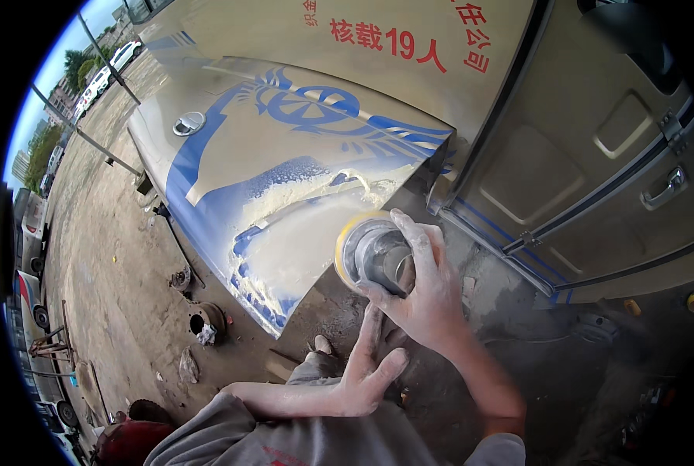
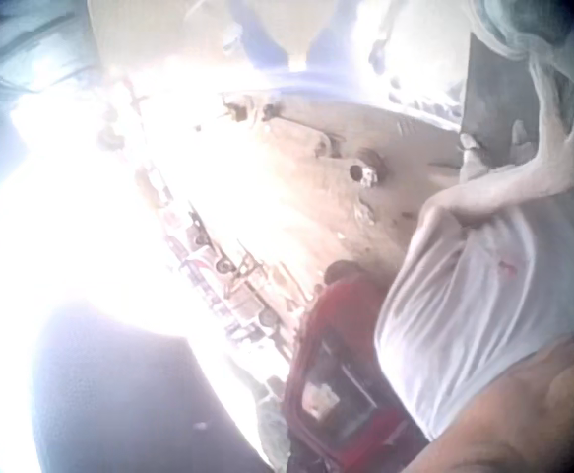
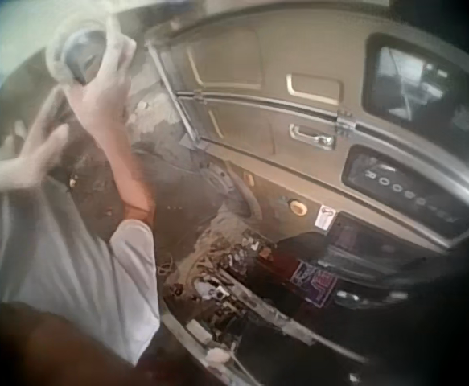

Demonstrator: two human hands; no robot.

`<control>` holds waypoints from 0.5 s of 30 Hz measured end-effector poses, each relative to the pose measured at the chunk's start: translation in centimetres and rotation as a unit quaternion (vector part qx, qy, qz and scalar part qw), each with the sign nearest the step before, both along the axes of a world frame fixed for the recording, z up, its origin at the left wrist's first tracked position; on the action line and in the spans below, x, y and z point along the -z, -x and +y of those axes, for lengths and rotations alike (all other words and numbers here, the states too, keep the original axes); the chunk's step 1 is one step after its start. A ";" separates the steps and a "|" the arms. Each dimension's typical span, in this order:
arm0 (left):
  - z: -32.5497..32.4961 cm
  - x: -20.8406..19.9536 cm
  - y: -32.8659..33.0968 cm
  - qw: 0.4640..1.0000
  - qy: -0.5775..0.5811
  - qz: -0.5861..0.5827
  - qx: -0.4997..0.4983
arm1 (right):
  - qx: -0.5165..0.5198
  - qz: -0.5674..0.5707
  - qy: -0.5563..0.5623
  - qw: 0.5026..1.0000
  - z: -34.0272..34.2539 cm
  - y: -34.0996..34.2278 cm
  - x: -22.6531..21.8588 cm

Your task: The person uses an orbital sander to smooth a beige and blue vehicle panel. The person holds the panel steady with one hand while operating the sander with the other, moving it across the surface to remove material.

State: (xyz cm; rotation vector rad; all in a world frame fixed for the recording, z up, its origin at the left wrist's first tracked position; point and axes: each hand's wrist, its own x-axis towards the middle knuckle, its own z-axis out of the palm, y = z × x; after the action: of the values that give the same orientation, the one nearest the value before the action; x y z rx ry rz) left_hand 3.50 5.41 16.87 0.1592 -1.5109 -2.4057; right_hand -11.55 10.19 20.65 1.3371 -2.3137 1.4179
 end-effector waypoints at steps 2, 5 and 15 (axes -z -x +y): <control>-0.3 -0.9 -0.3 0.999 0.009 0.033 -0.001 | -0.047 -0.023 -0.060 0.997 -0.6 0.9 -1.3; -1.2 -2.7 -1.4 0.996 -0.068 0.052 -0.030 | -0.089 -0.079 -0.214 0.970 -3.4 0.0 -4.7; -15.6 0.0 -10.0 0.913 0.127 0.063 -0.382 | -0.104 -0.067 -0.392 0.912 -12.7 0.7 -7.9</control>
State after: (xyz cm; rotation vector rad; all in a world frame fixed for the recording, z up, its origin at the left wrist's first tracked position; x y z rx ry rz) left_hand 13.53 -10.14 16.89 0.4359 -1.3465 -1.5601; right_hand -12.23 -2.52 28.51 1.7375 -3.0783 0.5992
